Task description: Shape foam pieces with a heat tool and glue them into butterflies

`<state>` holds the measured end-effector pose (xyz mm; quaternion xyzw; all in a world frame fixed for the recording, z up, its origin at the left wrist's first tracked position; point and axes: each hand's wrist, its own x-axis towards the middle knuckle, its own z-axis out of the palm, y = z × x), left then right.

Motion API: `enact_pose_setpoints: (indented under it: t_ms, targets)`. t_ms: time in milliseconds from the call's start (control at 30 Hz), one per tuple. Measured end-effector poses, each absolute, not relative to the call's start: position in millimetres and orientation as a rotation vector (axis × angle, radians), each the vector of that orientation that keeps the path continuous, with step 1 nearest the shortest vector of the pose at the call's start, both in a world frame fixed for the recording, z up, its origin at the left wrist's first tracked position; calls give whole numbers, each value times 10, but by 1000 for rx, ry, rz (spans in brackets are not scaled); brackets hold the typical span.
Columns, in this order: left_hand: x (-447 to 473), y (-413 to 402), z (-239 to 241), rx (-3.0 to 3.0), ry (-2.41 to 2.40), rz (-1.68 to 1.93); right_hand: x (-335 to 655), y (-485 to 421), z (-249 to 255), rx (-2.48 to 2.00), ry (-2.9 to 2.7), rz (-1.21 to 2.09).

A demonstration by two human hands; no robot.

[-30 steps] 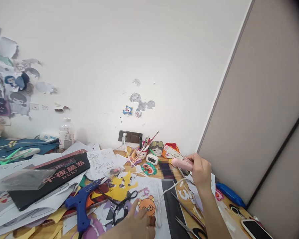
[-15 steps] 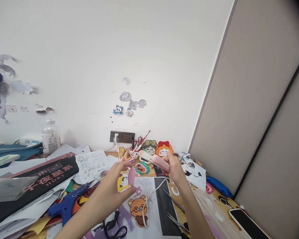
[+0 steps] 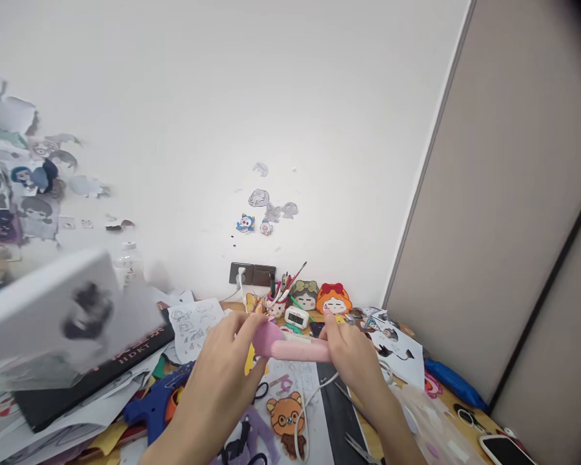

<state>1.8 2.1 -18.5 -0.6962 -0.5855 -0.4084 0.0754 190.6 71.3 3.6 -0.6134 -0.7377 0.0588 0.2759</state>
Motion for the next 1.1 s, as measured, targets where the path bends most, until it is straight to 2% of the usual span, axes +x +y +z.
enact_pose_setpoints:
  t_ms: [233,400,567,933,1100]
  targets:
    - [109,-63,-190,-2184,-1684,-1249,1879,670,68,-1708,-1943,-1]
    - [97,-129,-68,-2302,-1893,-1440,1960,678,111,-1675,-1874,-83]
    - [34,-143,11,-2280,-1955,-1687,2050,614,179,-1616,-1785,-26]
    - [263,-186,-57,-2506,-2034,-1698,1975,476,193,-1443,-1437,54]
    - [302,-202,-56,-2484,-2040,-1765,1833,489,75,-1338,-1372,224]
